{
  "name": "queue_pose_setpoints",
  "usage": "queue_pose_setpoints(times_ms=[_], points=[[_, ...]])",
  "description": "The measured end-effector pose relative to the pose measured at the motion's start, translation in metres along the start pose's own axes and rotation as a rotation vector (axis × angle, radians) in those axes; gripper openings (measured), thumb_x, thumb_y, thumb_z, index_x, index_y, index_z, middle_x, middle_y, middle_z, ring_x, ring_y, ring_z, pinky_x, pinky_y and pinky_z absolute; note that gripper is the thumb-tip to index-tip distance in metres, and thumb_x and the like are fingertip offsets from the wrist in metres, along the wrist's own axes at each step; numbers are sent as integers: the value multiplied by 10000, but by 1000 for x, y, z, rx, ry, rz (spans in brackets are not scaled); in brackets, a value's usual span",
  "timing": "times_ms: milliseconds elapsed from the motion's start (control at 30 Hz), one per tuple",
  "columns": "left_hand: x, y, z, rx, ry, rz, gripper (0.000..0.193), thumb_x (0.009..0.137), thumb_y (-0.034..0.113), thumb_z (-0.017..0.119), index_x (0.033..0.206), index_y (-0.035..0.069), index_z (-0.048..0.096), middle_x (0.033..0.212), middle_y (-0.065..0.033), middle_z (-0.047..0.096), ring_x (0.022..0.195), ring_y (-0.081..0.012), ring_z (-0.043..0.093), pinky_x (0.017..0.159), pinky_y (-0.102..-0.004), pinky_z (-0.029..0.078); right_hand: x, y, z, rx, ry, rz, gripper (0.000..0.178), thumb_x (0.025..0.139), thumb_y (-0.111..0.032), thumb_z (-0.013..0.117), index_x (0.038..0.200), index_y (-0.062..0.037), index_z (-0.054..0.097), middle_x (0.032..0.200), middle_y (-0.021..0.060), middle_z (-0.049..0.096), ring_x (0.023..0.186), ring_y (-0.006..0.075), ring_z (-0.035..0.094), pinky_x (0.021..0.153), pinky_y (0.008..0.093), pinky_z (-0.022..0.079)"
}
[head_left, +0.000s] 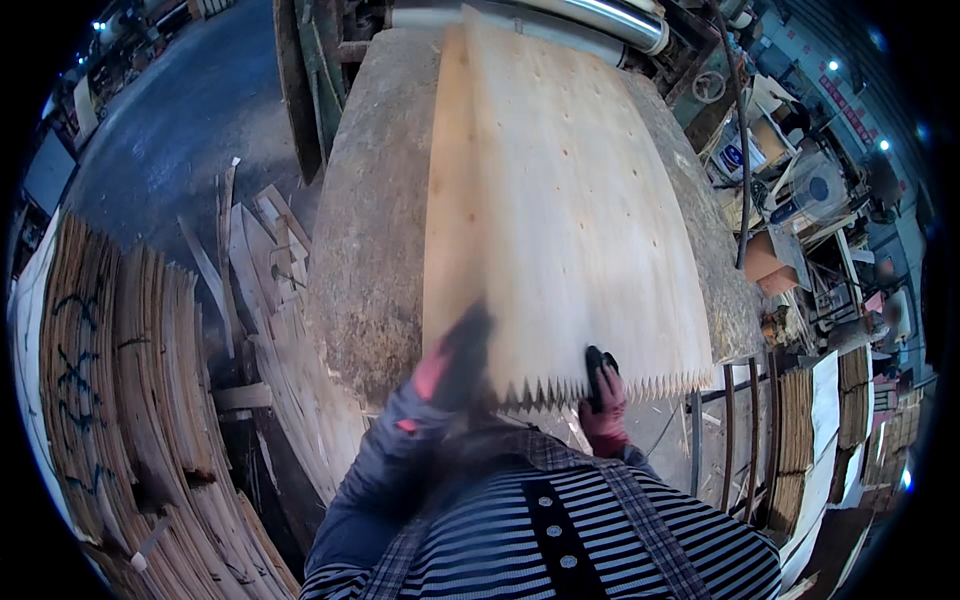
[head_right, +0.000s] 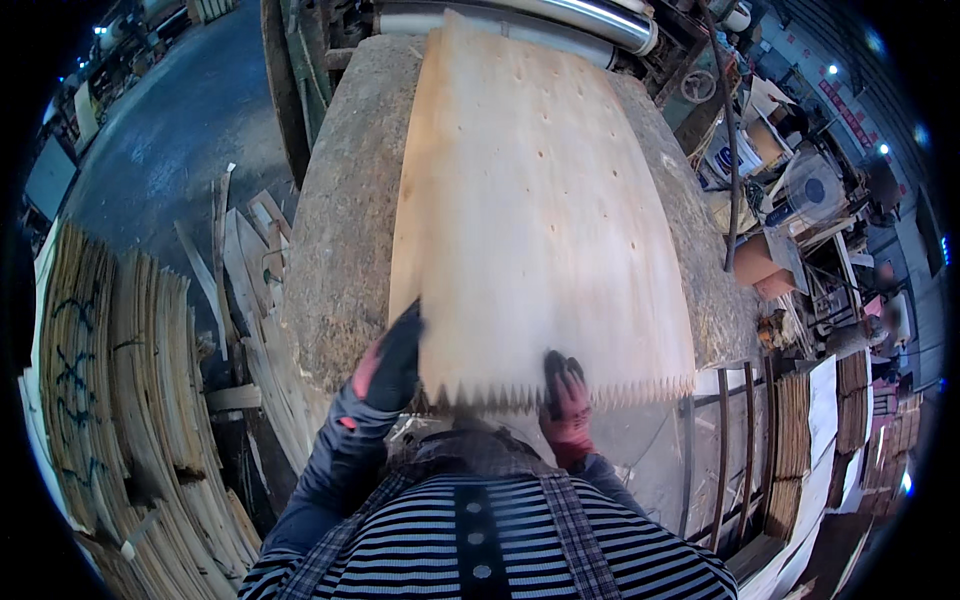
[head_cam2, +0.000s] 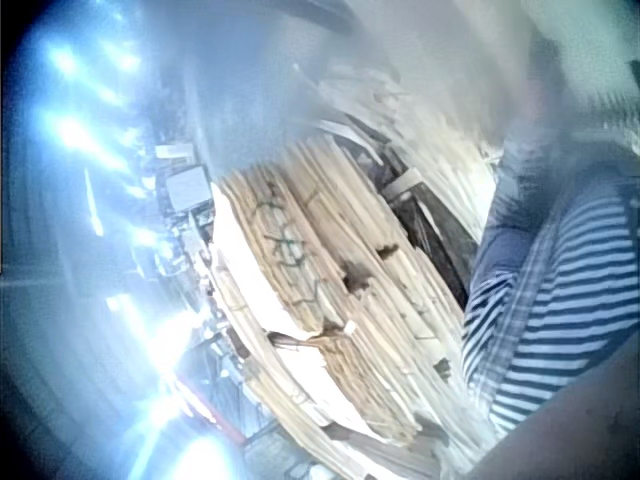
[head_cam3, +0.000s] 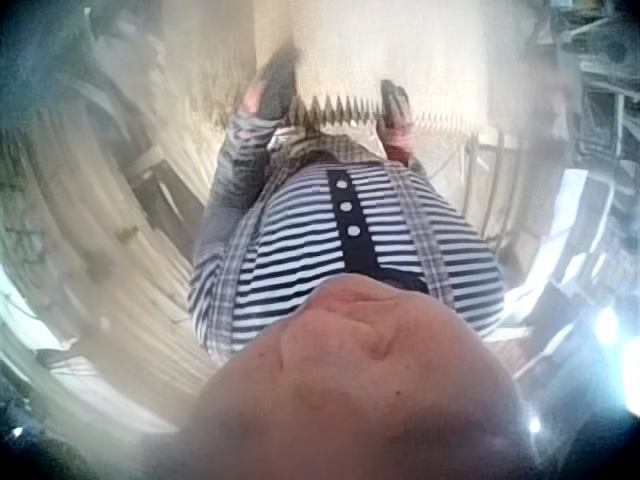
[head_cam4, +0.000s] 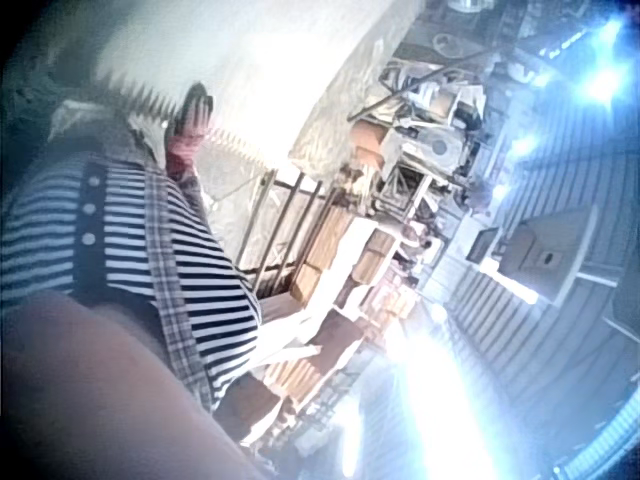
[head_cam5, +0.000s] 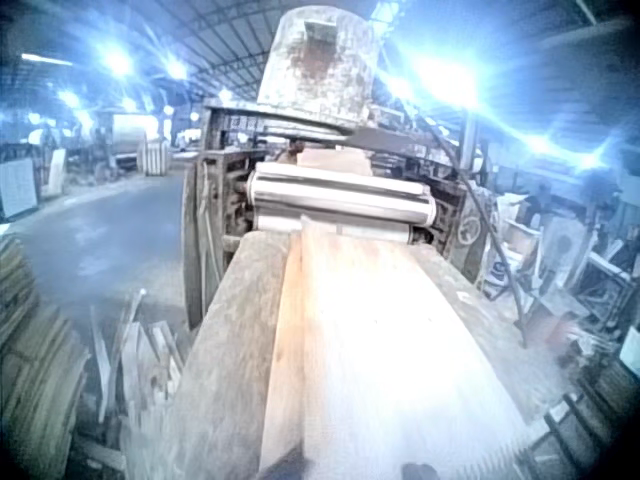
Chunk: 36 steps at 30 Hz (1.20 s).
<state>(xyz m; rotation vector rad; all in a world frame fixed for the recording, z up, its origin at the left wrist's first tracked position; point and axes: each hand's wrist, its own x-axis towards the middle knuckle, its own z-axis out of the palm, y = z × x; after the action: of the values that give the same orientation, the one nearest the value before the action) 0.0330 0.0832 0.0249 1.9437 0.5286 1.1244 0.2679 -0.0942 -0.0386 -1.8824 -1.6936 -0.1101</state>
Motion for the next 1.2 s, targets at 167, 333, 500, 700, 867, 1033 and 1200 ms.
queue_pose_setpoints(times_ms=[167,333,500,700,867,1033,1200], points=[[-52,-67,-7,266,110,-697,560,781,281,519,1233,13,327,1216,-215,387,1110,-327,394,909,-379,325,88,8,-11,-68,-13,64,483,634,-118,615,1094,-51,484,1123,175,471,1013,347,462,861,417,375],[-83,-93,20,387,-19,-828,653,761,329,536,1281,55,253,1254,-235,324,1167,-359,309,970,-418,253,161,40,27,-220,-190,-35,478,688,-228,587,1137,-122,463,1147,117,473,1037,310,456,876,401,357],[-99,-124,2,391,48,-670,475,852,217,439,1245,-5,290,1239,-183,379,1152,-243,368,930,-301,309,237,75,76,-177,-136,-50,490,754,-246,505,1214,-138,376,1226,109,401,1125,304,372,950,422,264],[-69,-90,-14,-262,318,-887,485,841,208,482,1245,9,303,982,-99,549,839,-146,512,723,-248,410,256,47,95,-154,-101,-7,583,758,-305,504,1254,-72,305,1288,175,287,1215,316,221,1003,465,122],[-52,-80,-18,-380,309,-1047,459,794,170,556,1213,86,391,901,-46,588,611,-86,511,523,-236,419,133,28,46,-105,-509,20,755,666,-413,604,1257,-56,299,1308,195,236,1222,360,178,1003,469,121],[2,-38,3,-598,-31,-841,317,795,140,548,1067,-18,510,956,-82,577,893,-123,518,780,-236,409,33,31,11,-30,-599,64,890,586,-455,668,1256,-22,273,1313,228,194,1221,396,148,1002,465,140],[29,38,34,-486,-138,-460,295,809,150,494,1059,-8,495,857,-73,570,662,-114,496,562,-219,388,-26,31,-1,69,-154,-24,912,568,-331,735,1264,-16,238,1291,245,222,1213,392,184,989,452,178]])
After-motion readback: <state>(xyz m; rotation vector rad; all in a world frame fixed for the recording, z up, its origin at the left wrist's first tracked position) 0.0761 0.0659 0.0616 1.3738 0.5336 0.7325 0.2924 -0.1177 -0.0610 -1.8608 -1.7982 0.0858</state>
